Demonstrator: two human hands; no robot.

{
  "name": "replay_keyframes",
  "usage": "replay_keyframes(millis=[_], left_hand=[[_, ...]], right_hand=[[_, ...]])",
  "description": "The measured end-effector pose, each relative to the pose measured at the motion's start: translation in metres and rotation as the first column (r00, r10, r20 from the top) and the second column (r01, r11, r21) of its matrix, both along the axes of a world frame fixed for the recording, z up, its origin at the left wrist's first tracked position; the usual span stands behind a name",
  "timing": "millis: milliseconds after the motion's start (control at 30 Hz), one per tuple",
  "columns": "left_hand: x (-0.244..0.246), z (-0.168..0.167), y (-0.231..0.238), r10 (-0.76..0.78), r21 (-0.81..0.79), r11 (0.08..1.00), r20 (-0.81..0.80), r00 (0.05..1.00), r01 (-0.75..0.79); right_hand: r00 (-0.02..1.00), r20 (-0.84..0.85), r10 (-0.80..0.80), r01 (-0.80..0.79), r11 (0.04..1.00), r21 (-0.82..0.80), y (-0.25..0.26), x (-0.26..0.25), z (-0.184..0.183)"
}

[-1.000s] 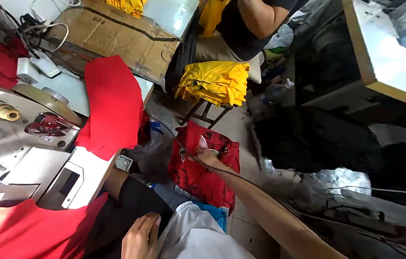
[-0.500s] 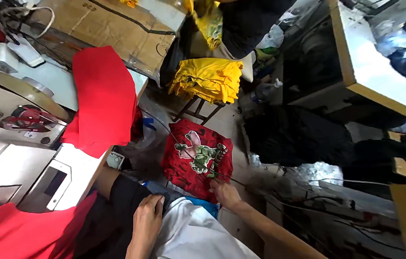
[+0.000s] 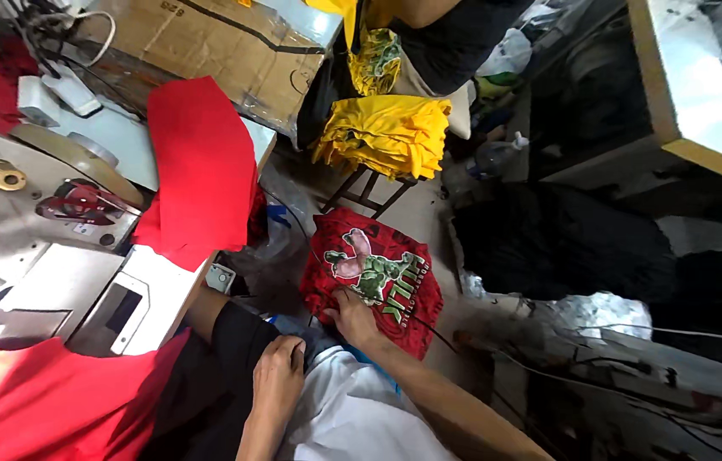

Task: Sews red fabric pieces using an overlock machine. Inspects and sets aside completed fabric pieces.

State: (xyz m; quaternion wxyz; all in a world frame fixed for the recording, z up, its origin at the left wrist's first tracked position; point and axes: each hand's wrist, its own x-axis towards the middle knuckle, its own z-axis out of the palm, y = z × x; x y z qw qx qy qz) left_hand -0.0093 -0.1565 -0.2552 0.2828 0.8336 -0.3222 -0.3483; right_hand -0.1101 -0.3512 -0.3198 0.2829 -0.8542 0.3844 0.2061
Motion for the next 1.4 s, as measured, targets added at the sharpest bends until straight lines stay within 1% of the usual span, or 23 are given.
replay_keyframes(millis=[67, 100, 200, 233, 300, 367, 433, 467, 500, 533, 567, 633, 700, 767, 800, 900, 1033, 1100, 1200, 1267, 1300, 1333, 1400], left_hand=[[0.002, 0.006, -0.007, -0.028, 0.038, 0.999, 0.034, 0.999, 0.026], [0.001, 0.007, -0.011, -0.041, 0.036, 0.999, 0.075, 0.996, 0.038], [-0.006, -0.005, -0.031, -0.096, -0.052, 0.992, 0.251, 0.963, 0.113], [-0.008, -0.008, -0.040, -0.156, -0.041, 0.984, 0.246, 0.956, 0.172], [-0.010, -0.006, -0.065, -0.325, 0.076, 0.944, 0.067, 0.943, 0.320], [-0.012, -0.006, -0.090, -0.369, 0.196, 0.895, -0.183, 0.911, 0.402], [-0.012, -0.011, -0.111, -0.252, 0.279, 0.892, -0.344, 0.904, 0.355], [-0.011, -0.014, -0.119, -0.142, 0.280, 0.923, -0.390, 0.910, 0.264], [-0.012, -0.022, -0.125, -0.004, 0.235, 0.964, -0.453, 0.892, 0.124], [-0.014, -0.031, -0.128, 0.146, 0.163, 0.985, -0.556, 0.818, -0.064], [-0.018, -0.038, -0.130, 0.264, 0.106, 0.959, -0.667, 0.697, -0.261], [-0.023, -0.049, -0.132, 0.345, 0.065, 0.856, -0.811, 0.473, -0.513], [-0.023, -0.053, -0.130, 0.333, 0.082, 0.779, -0.894, 0.300, -0.621], [-0.022, -0.052, -0.127, 0.305, 0.105, 0.735, -0.934, 0.189, -0.670], [-0.022, -0.051, -0.126, 0.301, 0.112, 0.730, -0.938, 0.170, -0.674], [-0.023, -0.052, -0.125, 0.335, 0.094, 0.744, -0.909, 0.247, -0.661], [-0.026, -0.053, -0.123, 0.291, 0.040, 0.771, -0.910, 0.296, -0.636], [-0.027, -0.053, -0.121, 0.282, 0.022, 0.763, -0.911, 0.301, -0.646], [-0.022, -0.051, -0.118, 0.347, 0.052, 0.736, -0.885, 0.310, -0.675], [-0.019, -0.050, -0.116, 0.419, 0.098, 0.720, -0.850, 0.318, -0.687], [-0.019, -0.049, -0.115, 0.464, 0.133, 0.705, -0.829, 0.311, -0.697], [-0.019, -0.049, -0.116, 0.510, 0.174, 0.684, -0.808, 0.295, -0.708], [-0.019, -0.047, -0.116, 0.572, 0.238, 0.656, -0.776, 0.266, -0.717]], right_hand=[[0.999, -0.029, -0.027, 0.028, 0.999, 0.037, -0.004, 0.011, -0.002], [0.997, -0.037, -0.064, 0.068, 0.991, 0.116, -0.012, 0.012, 0.003], [0.956, 0.072, -0.285, 0.232, 0.883, 0.408, -0.044, -0.007, 0.010], [0.931, 0.116, -0.347, 0.252, 0.838, 0.483, -0.052, -0.015, 0.009], [0.877, 0.142, -0.459, 0.293, 0.745, 0.599, -0.061, -0.023, 0.009], [0.819, 0.108, -0.563, 0.354, 0.645, 0.677, -0.061, -0.023, 0.014], [0.772, 0.093, -0.629, 0.371, 0.565, 0.737, -0.062, -0.021, 0.016], [0.757, 0.093, -0.647, 0.362, 0.534, 0.764, -0.063, -0.021, 0.018], [0.749, 0.098, -0.655, 0.350, 0.517, 0.781, -0.064, -0.022, 0.019], [0.746, 0.101, -0.658, 0.342, 0.508, 0.790, -0.064, -0.023, 0.020], [0.748, 0.101, -0.656, 0.336, 0.506, 0.794, -0.065, -0.025, 0.020], [0.762, 0.083, -0.642, 0.346, 0.511, 0.787, -0.067, -0.024, 0.022], [0.762, 0.057, -0.646, 0.385, 0.522, 0.761, -0.068, -0.021, 0.022], [0.746, 0.040, -0.665, 0.421, 0.518, 0.745, -0.066, -0.018, 0.019], [0.736, 0.039, -0.676, 0.431, 0.512, 0.743, -0.064, -0.017, 0.017], [0.711, 0.041, -0.702, 0.430, 0.480, 0.764, -0.062, -0.016, 0.013], [0.598, 0.019, -0.801, 0.502, 0.393, 0.770, -0.068, -0.017, 0.024], [0.537, 0.071, -0.840, 0.553, 0.415, 0.722, -0.083, -0.017, 0.034], [0.510, 0.227, -0.830, 0.594, 0.530, 0.605, -0.126, -0.034, 0.038], [0.457, 0.284, -0.843, 0.699, 0.538, 0.471, -0.161, -0.050, 0.050], [0.411, 0.328, -0.850, 0.766, 0.518, 0.381, -0.178, -0.062, 0.060], [0.327, 0.394, -0.859, 0.840, 0.455, 0.294, -0.194, -0.074, 0.070], [0.071, 0.555, -0.828, 0.953, 0.221, 0.208, -0.223, -0.112, 0.085]])
